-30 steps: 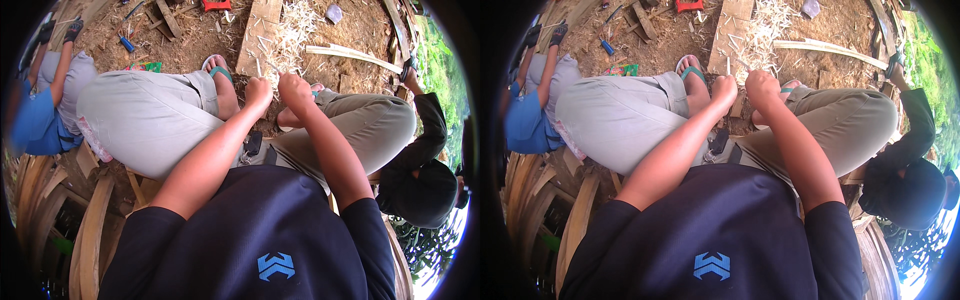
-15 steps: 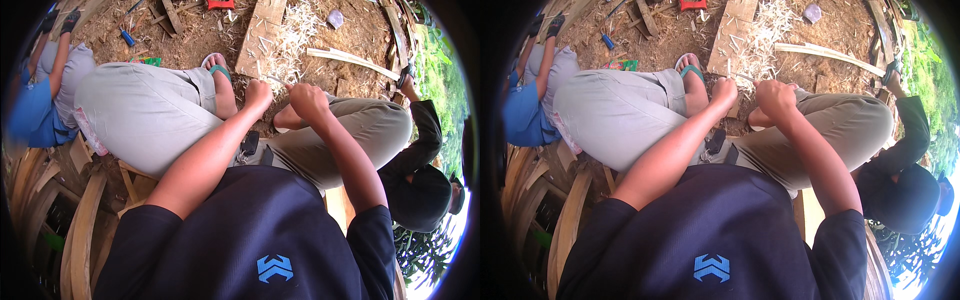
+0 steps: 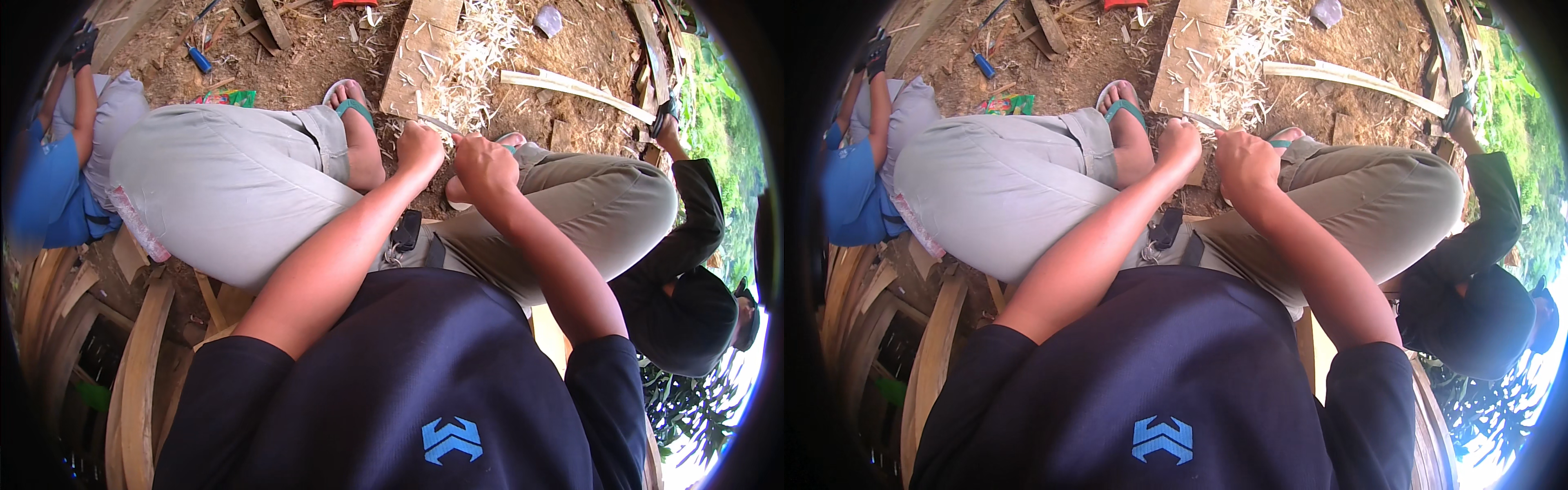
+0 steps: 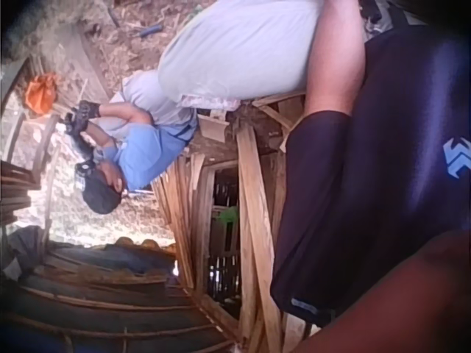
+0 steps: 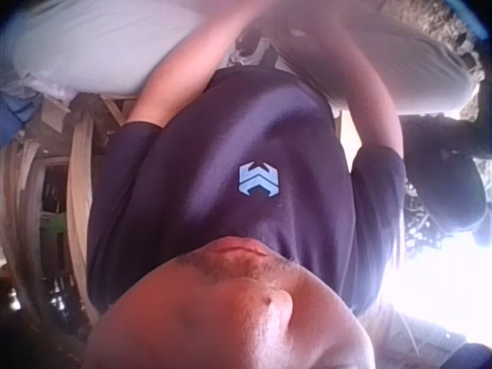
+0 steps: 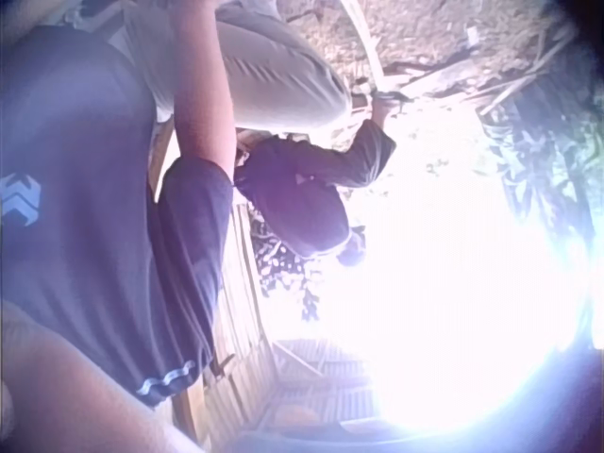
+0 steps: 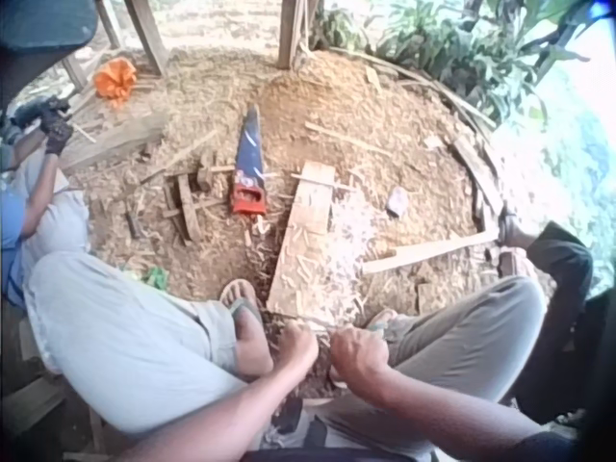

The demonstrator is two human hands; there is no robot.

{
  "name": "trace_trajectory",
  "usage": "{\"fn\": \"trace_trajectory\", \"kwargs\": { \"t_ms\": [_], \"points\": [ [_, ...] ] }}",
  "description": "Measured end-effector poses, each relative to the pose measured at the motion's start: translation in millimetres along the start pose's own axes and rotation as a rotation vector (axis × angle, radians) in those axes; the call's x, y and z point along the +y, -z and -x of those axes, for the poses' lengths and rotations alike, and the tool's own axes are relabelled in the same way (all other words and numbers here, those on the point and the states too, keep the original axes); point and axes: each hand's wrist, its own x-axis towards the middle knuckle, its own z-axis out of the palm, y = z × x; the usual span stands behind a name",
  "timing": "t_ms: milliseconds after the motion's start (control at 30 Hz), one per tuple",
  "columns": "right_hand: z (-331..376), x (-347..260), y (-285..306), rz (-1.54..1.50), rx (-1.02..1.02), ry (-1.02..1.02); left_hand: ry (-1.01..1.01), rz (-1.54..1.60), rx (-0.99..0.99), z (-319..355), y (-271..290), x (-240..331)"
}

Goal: The person sits on the ground and uses a sharpening stone to sharpen a small metal tool held in their left hand. They rub the tool against the stone repeatedly, adjusting the angle and pressure to refine the edge.

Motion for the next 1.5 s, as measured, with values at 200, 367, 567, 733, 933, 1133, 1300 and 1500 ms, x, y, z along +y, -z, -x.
{"fn": "trace_trajectory", "kwargs": {
  "t_ms": [200, 367, 567, 733, 933, 1133, 1300, 1500],
  "points": [
    [-39.2, 1.0, -45.0, -0.044, 0.091, -0.081, -0.011, 0.019, -0.044, 4.6, 0.7, 2.5],
    [-55.7, 20.5, -60.6, -0.017, 0.056, 0.019, -0.005, 0.027, -0.058, 3.5, 2.1, 2.2],
    [-13.8, 29.0, -8.0, 0.001, 0.098, 0.256, -0.011, 0.082, -0.025, 1.8, 1.6, 1.0],
    [6.1, 23.1, 15.9, 0.025, -0.001, 0.236, -0.008, 0.115, -0.011, -4.8, -3.5, -5.9],
    [8.0, 22.8, 7.5, 0.003, -0.014, 0.164, 0.042, 0.169, -0.032, -15.0, -11.4, -14.2],
    [3.0, 18.3, -10.5, -0.044, -0.026, 0.093, 0.04, 0.165, -0.068, -14.7, -9.4, -15.8],
    [0.2, 1.7, -16.4, -0.018, -0.049, -0.023, 0.025, 0.138, -0.068, -18.5, -11.0, -22.6],
    [-22.0, -3.3, -42.8, -0.103, -0.009, -0.087, 0.073, 0.162, -0.072, -15.1, -8.5, -16.0]
  ]
}}
